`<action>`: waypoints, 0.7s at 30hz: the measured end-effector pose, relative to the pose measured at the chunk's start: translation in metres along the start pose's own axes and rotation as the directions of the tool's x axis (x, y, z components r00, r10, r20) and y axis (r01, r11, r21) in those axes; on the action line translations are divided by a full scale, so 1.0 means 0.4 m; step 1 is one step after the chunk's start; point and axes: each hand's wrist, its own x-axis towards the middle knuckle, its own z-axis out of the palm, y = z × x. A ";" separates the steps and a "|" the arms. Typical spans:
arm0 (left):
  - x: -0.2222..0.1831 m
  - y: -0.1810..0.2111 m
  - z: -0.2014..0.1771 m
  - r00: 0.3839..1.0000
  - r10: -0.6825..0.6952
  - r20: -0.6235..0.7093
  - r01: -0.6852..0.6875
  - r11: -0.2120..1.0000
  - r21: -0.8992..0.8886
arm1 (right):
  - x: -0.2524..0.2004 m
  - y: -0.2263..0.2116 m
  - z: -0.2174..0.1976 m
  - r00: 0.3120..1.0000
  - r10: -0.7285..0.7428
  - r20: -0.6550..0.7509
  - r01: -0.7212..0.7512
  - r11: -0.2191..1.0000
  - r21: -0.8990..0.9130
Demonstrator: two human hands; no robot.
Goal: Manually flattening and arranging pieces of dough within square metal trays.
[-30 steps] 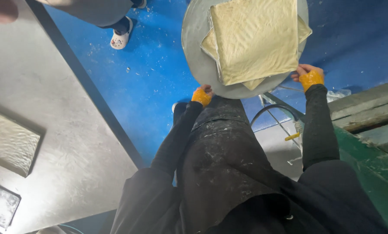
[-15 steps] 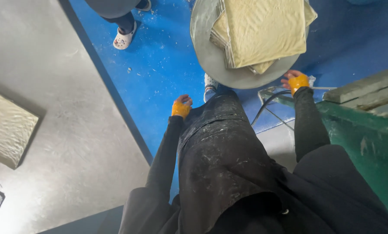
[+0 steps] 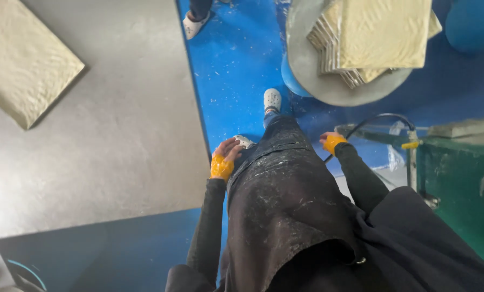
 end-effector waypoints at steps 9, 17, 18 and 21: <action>-0.143 -0.030 -0.139 0.933 0.132 -0.334 -0.229 0.935 -0.270 | 0.023 -0.634 -0.050 0.843 -0.527 -0.110 0.530 0.848 -0.001; -0.191 -0.106 -0.201 0.727 0.043 -0.685 -0.401 0.837 -0.373 | -0.153 -1.500 0.091 0.323 -0.942 0.086 0.946 0.323 -0.019; -0.186 -0.118 -0.204 0.682 0.015 -0.732 -0.416 0.830 -0.370 | -0.131 -1.580 0.128 0.102 -0.985 0.135 0.993 0.092 -0.079; -0.199 -0.112 -0.195 0.558 -0.060 -0.828 -0.491 0.780 -0.387 | -0.065 -1.820 0.237 -0.031 -0.980 0.195 0.994 -0.051 -0.101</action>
